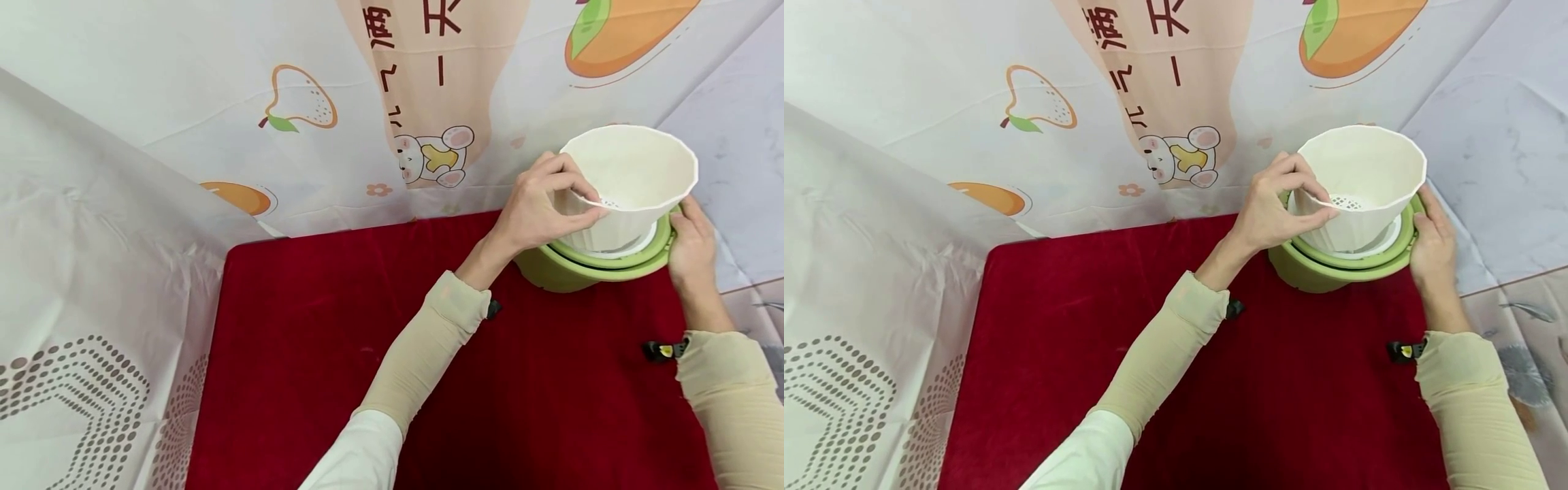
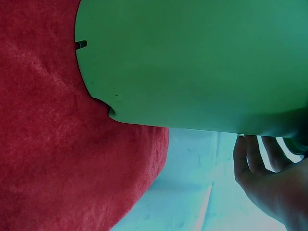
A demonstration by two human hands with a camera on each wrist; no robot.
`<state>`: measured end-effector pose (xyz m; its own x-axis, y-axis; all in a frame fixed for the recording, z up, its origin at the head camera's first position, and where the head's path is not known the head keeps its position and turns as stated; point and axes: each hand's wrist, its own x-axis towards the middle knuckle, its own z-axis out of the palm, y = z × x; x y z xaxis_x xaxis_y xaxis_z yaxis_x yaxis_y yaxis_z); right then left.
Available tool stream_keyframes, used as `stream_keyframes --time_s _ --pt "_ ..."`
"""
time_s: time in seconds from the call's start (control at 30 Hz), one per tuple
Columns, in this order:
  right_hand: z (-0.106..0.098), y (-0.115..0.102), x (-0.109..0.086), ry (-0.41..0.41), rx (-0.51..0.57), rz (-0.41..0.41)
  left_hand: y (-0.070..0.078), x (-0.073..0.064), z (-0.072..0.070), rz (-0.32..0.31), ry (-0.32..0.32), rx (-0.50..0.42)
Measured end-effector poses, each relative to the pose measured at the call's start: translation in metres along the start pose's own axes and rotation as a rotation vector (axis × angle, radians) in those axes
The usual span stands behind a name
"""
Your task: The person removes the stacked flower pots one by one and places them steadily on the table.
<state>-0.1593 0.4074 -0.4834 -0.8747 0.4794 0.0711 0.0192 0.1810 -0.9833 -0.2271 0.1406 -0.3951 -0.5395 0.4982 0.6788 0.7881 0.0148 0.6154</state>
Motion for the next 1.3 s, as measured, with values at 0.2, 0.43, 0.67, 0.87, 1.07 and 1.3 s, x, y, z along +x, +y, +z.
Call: stream_keyframes --time_s 0.2,0.43,0.67,0.87,1.07,1.3 --pt "0.001 -0.001 0.001 -0.011 -0.049 -0.01 0.002 0.001 -0.004 0.012 0.012 -0.014" --pt "0.001 -0.001 0.002 -0.007 -0.075 -0.028 0.004 0.0 -0.009 0.016 0.027 0.004" --pt "0.0 0.0 0.0 -0.05 -0.011 -0.003 0.004 -0.003 -0.014 0.025 0.05 -0.004" --pt "0.0 -0.002 -0.001 -0.079 -0.104 0.02 0.003 -0.006 -0.026 0.055 0.089 0.032" --pt "0.0 -0.006 0.0 -0.052 -0.146 0.032 0.003 -0.01 -0.034 0.07 0.126 0.03" --pt "0.0 -0.007 0.0 -0.032 -0.163 0.02 0.001 -0.015 -0.043 0.077 0.18 0.016"
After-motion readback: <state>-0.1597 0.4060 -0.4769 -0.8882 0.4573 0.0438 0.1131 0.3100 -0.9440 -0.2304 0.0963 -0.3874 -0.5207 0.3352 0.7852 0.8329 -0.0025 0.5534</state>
